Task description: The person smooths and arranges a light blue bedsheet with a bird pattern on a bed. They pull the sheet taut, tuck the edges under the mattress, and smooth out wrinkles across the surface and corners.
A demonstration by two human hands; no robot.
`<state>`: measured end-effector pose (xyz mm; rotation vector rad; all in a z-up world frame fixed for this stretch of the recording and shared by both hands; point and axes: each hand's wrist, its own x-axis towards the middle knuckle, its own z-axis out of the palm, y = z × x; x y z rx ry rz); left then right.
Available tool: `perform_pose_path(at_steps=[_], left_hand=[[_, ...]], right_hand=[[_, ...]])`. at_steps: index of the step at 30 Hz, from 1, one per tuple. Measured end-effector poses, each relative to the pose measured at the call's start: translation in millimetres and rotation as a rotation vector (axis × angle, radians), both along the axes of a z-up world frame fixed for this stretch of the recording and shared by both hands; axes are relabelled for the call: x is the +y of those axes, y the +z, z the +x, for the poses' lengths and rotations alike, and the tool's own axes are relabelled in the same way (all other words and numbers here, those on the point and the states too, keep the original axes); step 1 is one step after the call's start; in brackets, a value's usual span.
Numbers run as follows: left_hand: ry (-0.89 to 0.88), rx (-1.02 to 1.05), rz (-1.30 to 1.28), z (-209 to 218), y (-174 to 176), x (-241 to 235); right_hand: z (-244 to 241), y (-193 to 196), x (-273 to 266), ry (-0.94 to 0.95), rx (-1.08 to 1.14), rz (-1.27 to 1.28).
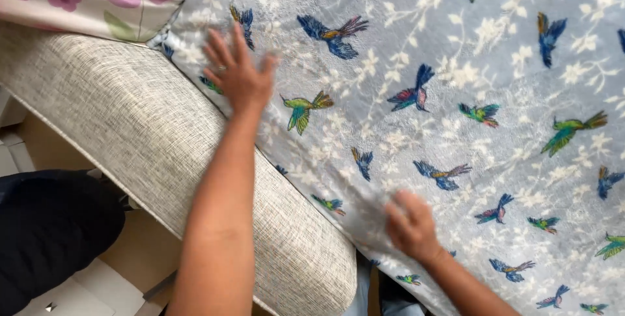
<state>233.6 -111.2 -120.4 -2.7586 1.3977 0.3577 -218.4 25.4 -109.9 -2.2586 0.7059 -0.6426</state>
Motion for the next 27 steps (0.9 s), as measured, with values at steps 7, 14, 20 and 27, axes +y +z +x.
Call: perform_pose_path(at_steps=[7, 14, 20, 27], left_hand=[[0.328, 0.013, 0.105, 106.9, -33.3, -22.0], [0.140, -0.012, 0.255, 143.1, 9.4, -35.7], [0.556, 0.071, 0.139, 104.4, -17.3, -74.8], [-0.057, -0.065, 0.059, -119.6, 9.1, -57.6]], right_hand=[[82.0, 14.1, -195.5, -0.538, 0.224, -0.200], [117.8, -10.0, -225.3, -0.491, 0.622, -0.068], [120.6, -16.4, -228.3, -0.474, 0.741, -0.097], [119.0, -14.6, -223.0, -0.480, 0.750, -0.123]])
